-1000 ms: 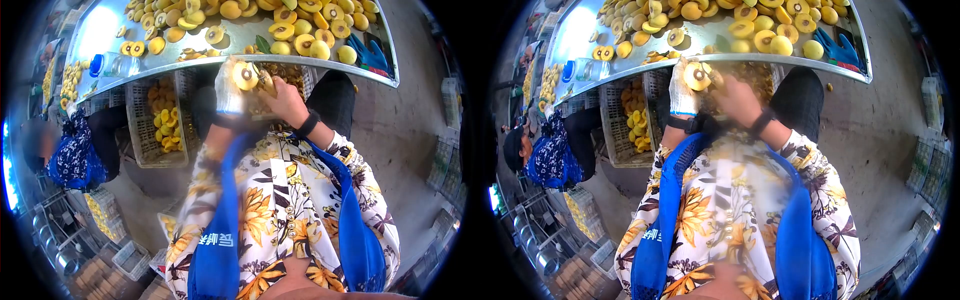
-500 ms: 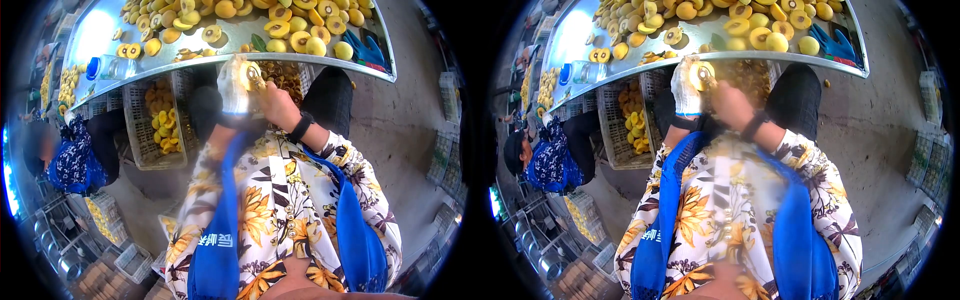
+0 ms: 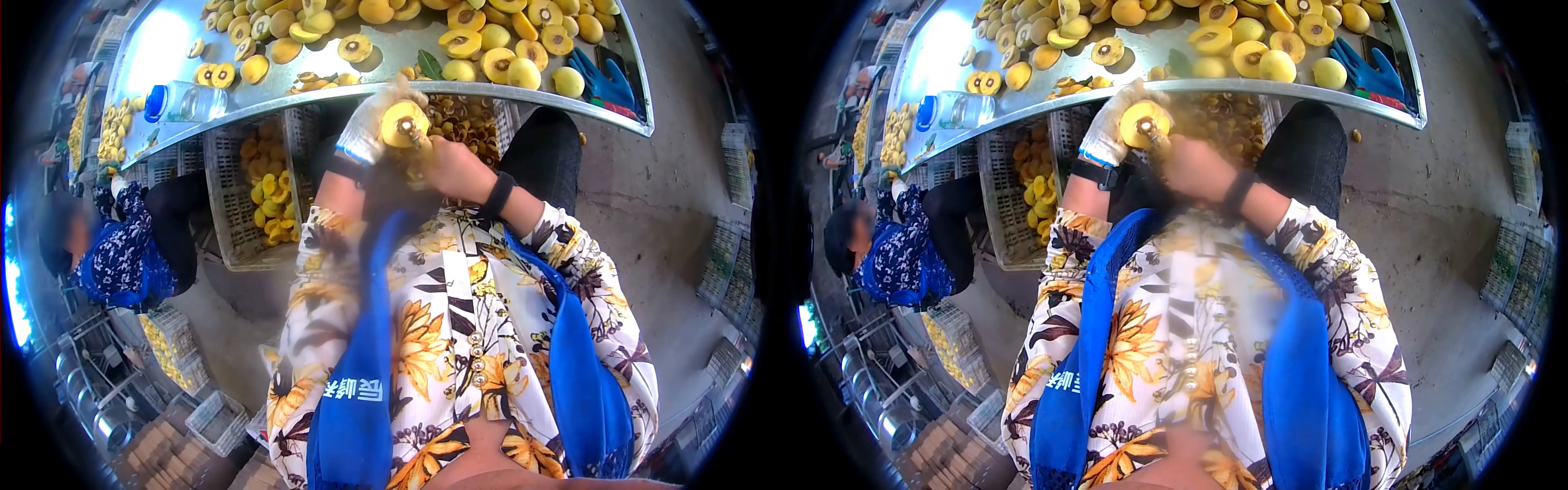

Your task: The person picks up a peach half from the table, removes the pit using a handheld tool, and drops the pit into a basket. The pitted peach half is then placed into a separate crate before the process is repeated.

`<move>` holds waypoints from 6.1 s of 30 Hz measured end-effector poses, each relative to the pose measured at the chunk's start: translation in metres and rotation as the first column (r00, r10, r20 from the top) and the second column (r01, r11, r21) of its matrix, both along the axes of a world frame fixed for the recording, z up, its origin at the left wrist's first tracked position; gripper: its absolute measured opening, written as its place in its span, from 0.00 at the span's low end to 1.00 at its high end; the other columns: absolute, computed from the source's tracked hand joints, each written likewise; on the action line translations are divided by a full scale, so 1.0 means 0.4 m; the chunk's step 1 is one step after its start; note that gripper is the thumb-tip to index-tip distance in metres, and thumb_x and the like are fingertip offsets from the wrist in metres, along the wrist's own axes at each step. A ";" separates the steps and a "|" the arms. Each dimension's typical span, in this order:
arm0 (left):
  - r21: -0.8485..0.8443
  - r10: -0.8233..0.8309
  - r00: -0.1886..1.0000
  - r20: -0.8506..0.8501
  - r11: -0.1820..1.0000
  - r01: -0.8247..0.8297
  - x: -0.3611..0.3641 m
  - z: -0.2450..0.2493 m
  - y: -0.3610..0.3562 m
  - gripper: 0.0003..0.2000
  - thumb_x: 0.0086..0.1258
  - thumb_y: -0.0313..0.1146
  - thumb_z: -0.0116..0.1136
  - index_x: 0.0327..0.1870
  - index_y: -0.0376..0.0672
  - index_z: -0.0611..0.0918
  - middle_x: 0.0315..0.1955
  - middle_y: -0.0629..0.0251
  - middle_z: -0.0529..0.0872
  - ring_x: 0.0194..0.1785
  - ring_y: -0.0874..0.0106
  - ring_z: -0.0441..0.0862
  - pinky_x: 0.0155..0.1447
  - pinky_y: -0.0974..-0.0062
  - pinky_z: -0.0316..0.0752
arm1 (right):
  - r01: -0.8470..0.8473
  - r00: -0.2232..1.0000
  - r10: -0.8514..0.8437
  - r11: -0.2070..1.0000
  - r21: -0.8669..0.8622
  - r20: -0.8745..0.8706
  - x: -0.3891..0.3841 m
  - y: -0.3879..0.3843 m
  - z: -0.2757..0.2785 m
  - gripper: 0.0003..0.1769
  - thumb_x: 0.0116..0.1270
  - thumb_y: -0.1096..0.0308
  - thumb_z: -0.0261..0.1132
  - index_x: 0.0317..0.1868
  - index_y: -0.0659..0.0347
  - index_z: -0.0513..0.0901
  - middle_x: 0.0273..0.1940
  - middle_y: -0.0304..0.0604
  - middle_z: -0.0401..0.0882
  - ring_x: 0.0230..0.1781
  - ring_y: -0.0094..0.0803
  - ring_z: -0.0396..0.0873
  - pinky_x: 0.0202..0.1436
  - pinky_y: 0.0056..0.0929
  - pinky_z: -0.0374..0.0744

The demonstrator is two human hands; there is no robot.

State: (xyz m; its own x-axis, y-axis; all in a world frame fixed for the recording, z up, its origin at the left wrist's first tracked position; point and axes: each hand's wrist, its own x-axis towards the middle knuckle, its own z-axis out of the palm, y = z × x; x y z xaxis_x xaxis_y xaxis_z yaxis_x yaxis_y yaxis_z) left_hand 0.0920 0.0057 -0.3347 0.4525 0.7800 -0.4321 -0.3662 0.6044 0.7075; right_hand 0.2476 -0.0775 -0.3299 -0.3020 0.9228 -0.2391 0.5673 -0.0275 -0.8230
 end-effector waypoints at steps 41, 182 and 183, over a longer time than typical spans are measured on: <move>0.188 0.131 0.985 -0.114 0.976 -0.108 0.019 -0.017 -0.083 0.10 0.69 0.33 0.51 0.43 0.35 0.78 0.27 0.64 0.82 0.28 0.71 0.78 0.33 0.75 0.75 | -0.250 0.575 -0.337 0.795 -0.553 -0.745 -0.025 -0.036 0.009 0.08 0.64 0.69 0.60 0.29 0.59 0.71 0.19 0.35 0.69 0.10 0.22 0.66 0.10 0.19 0.64; 0.576 0.623 0.180 -0.761 0.521 0.631 0.116 0.057 0.174 0.23 0.59 0.49 0.56 0.53 0.49 0.77 0.46 0.51 0.78 0.51 0.58 0.76 0.53 0.59 0.72 | -0.036 0.997 0.017 0.969 0.245 0.080 0.079 -0.018 -0.094 0.18 0.59 0.60 0.63 0.40 0.67 0.73 0.28 0.61 0.77 0.31 0.56 0.78 0.37 0.44 0.75; 0.482 0.557 0.165 -0.814 0.489 0.727 0.182 0.048 0.203 0.24 0.59 0.51 0.54 0.55 0.50 0.75 0.46 0.51 0.78 0.51 0.58 0.77 0.53 0.58 0.72 | -0.002 0.997 -0.014 0.974 0.228 0.070 0.084 -0.020 -0.091 0.18 0.59 0.60 0.63 0.40 0.67 0.73 0.29 0.62 0.77 0.32 0.57 0.77 0.37 0.45 0.75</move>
